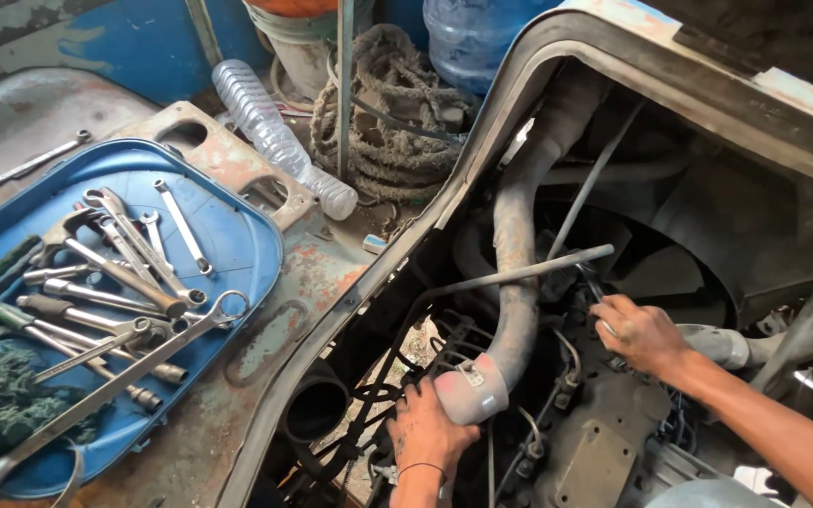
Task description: Repairing and maintaining a vehicle engine by adjusting hoses and using wrenches.
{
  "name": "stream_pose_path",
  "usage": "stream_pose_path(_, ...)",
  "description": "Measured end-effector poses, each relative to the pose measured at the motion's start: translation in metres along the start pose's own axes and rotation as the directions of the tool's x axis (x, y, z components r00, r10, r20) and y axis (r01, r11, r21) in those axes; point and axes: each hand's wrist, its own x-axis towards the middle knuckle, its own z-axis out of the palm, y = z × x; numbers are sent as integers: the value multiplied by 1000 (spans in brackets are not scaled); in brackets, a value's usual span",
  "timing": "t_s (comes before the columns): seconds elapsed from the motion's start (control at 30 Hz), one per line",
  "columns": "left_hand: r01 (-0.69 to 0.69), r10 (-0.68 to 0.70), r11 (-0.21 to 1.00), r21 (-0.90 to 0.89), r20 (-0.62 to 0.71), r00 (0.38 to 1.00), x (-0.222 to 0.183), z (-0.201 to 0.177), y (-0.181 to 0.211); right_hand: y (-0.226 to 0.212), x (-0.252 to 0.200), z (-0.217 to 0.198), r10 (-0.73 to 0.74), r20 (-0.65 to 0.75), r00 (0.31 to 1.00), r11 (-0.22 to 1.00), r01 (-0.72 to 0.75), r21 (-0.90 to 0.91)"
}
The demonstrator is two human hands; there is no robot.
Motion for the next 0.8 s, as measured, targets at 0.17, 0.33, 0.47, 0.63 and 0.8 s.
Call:
stream_pose_path(0.17, -12, 12, 1000, -8, -6, 1000, 0, -1, 0, -5, 10, -6, 26, -2, 1000, 999, -26, -39)
stream_pose_path(0.33, -17, 17, 1000, 4, -28, 999, 1, 4, -2, -12, 18, -19, 314, 50, 948, 923, -318, 218)
stream_pose_path(0.47, 3, -4, 1000, 10, 9, 1000, 1, 0, 0, -5, 10, 2, 306, 129, 943, 918, -328, 224)
stream_pose_path(0.63, -12, 12, 1000, 18, 7, 1000, 3, 3, -2, -18, 20, -3, 371, 116, 921, 888, -389, 246)
stream_pose_path(0.8, -11, 11, 1000, 12, 6, 1000, 4, 2, -2, -17, 20, 3, 386, 129, 914, 886, -406, 226)
